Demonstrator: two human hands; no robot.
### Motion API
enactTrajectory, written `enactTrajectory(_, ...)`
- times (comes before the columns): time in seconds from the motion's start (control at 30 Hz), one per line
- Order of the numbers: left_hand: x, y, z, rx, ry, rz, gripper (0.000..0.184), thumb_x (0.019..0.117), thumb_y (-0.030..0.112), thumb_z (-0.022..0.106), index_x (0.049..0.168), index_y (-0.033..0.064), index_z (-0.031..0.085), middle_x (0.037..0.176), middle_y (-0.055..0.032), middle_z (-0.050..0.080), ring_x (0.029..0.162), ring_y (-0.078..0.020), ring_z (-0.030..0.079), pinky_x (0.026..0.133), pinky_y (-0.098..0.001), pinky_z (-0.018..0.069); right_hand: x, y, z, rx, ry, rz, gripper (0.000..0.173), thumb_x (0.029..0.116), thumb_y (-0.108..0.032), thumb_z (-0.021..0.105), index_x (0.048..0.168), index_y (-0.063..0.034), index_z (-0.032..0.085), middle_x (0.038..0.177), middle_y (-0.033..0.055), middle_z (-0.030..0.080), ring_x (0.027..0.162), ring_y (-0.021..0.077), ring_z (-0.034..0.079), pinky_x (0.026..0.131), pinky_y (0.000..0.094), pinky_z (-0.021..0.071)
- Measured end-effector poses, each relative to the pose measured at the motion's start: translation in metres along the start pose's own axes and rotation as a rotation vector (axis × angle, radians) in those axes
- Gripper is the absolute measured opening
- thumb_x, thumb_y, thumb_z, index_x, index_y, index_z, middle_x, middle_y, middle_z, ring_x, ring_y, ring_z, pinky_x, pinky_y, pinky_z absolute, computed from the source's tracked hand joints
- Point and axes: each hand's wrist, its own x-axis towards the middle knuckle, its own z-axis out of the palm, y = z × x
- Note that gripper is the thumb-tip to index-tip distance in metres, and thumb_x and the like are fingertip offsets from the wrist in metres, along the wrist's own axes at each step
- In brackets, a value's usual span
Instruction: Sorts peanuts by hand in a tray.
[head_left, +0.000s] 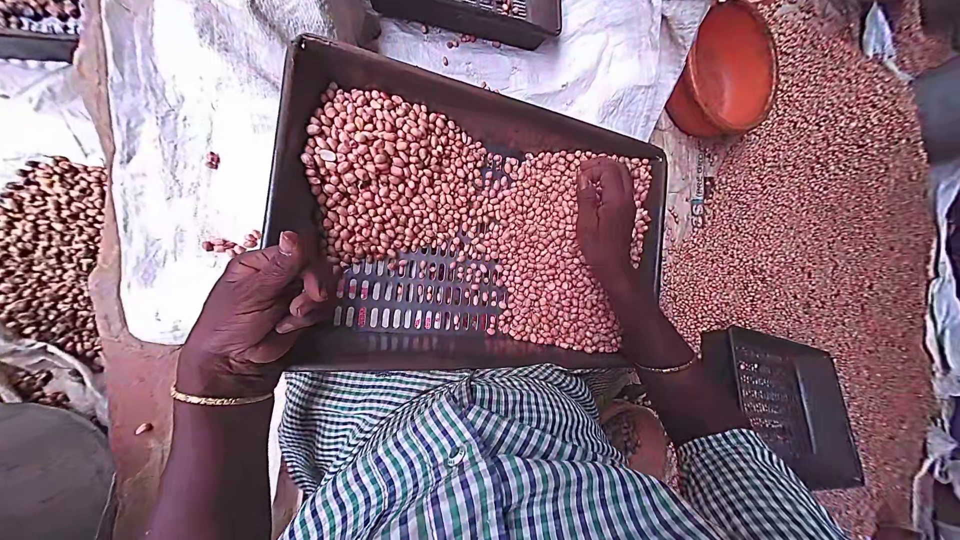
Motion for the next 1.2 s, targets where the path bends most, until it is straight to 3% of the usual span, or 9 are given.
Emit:
enactTrajectory(0.2, 0.0, 0.0, 0.003, 0.005, -0.011, 0.027, 0.046, 0.1069, 0.036, 0.049, 0.065, 0.0243, 0.066, 0.052, 0.0139, 0.054, 0.04, 0.0069, 0.041, 0.038, -0.009, 0.0327, 0.058, 0.005, 0.056, 0.518, 0.019, -0.117, 0.024, 0.1016, -0.001, 0.049, 0.11, 0.0131, 0.067, 0.121, 0.0252, 0.067, 0.117, 0.0227, 0.064, 0.101, 0.0302, 0.0486)
enactTrajectory(0.4, -0.001, 0.002, 0.004, -0.043, -0.022, 0.016, 0.046, 0.1072, 0.035, 0.049, 0.067, 0.0215, 0.066, 0.053, 0.013, 0.055, 0.041, 0.0074, 0.042, 0.039, -0.0078, 0.0341, 0.051, -0.05, 0.089, 0.728, -0.165, -0.423, 0.022, 0.0949, 0.004, 0.053, 0.106, 0.013, 0.07, 0.118, 0.0266, 0.069, 0.118, 0.0302, 0.067, 0.103, 0.0348, 0.0503)
enactTrajectory(0.5, -0.003, 0.001, 0.005, -0.054, -0.031, 0.017, 0.045, 0.1067, 0.036, 0.051, 0.069, 0.0204, 0.068, 0.054, 0.0128, 0.055, 0.041, 0.0075, 0.042, 0.04, -0.0082, 0.0338, 0.038, -0.068, 0.069, 0.576, -0.292, -0.284, 0.014, 0.0948, 0.002, 0.063, 0.104, 0.0095, 0.071, 0.127, 0.0242, 0.063, 0.119, 0.0278, 0.062, 0.102, 0.0314, 0.0483)
enactTrajectory(0.63, -0.002, 0.002, 0.005, -0.033, -0.02, 0.027, 0.046, 0.1074, 0.036, 0.049, 0.067, 0.0217, 0.065, 0.054, 0.0133, 0.054, 0.041, 0.0076, 0.041, 0.04, -0.0083, 0.0328, 0.016, -0.07, 0.097, 0.27, -0.191, -0.372, 0.01, 0.0913, -0.008, 0.071, 0.095, -0.0009, 0.077, 0.099, 0.0215, 0.065, 0.091, 0.0382, 0.063, 0.079, 0.049, 0.0483)
enactTrajectory(0.77, 0.003, 0.001, 0.007, -0.071, -0.055, -0.003, 0.049, 0.1081, 0.027, 0.047, 0.064, 0.0185, 0.066, 0.052, 0.0118, 0.054, 0.042, 0.0067, 0.043, 0.04, -0.0092, 0.0342, 0.014, -0.07, 0.1, 0.073, -0.193, -0.41, 0.013, 0.095, -0.01, 0.068, 0.097, 0.001, 0.073, 0.096, 0.0224, 0.064, 0.088, 0.04, 0.064, 0.073, 0.05, 0.0487)
enactTrajectory(0.9, 0.007, 0.007, 0.012, -0.084, -0.071, -0.03, 0.051, 0.109, 0.012, 0.036, 0.062, 0.0147, 0.058, 0.049, 0.0115, 0.052, 0.04, 0.0072, 0.042, 0.039, -0.0101, 0.0321, 0.021, -0.083, 0.096, 0.056, -0.267, -0.308, 0.018, 0.0966, -0.007, 0.064, 0.098, 0.008, 0.074, 0.1, 0.0337, 0.066, 0.091, 0.0524, 0.066, 0.078, 0.0639, 0.0489)
enactTrajectory(1.1, 0.01, 0.015, 0.021, -0.069, 0.014, -0.092, 0.049, 0.1108, 0.014, 0.041, 0.064, 0.0095, 0.054, 0.045, 0.0092, 0.045, 0.035, 0.0053, 0.033, 0.036, -0.0117, 0.0253, 0.023, -0.09, 0.099, -0.039, -0.324, -0.31, 0.026, 0.1001, -0.009, 0.057, 0.107, 0.013, 0.069, 0.106, 0.0415, 0.062, 0.097, 0.0623, 0.061, 0.08, 0.0725, 0.044)
enactTrajectory(1.17, 0.009, 0.018, 0.023, -0.082, 0.009, -0.086, 0.049, 0.1109, 0.016, 0.042, 0.064, 0.0099, 0.054, 0.045, 0.0088, 0.046, 0.035, 0.0045, 0.033, 0.036, -0.0126, 0.0254, 0.025, -0.085, 0.098, 0.042, -0.29, -0.281, 0.027, 0.0944, -0.01, 0.062, 0.102, 0.0156, 0.069, 0.103, 0.0423, 0.062, 0.094, 0.0597, 0.062, 0.079, 0.0708, 0.0452)
enactTrajectory(1.2, 0.008, 0.018, 0.023, -0.088, 0.008, -0.08, 0.048, 0.1109, 0.016, 0.042, 0.065, 0.0084, 0.056, 0.045, 0.0084, 0.046, 0.034, 0.004, 0.033, 0.035, -0.0129, 0.0257, 0.028, -0.087, 0.09, 0.127, -0.273, -0.225, 0.028, 0.0921, -0.009, 0.064, 0.1, 0.0178, 0.068, 0.1, 0.0396, 0.062, 0.09, 0.0496, 0.062, 0.08, 0.0617, 0.0466)
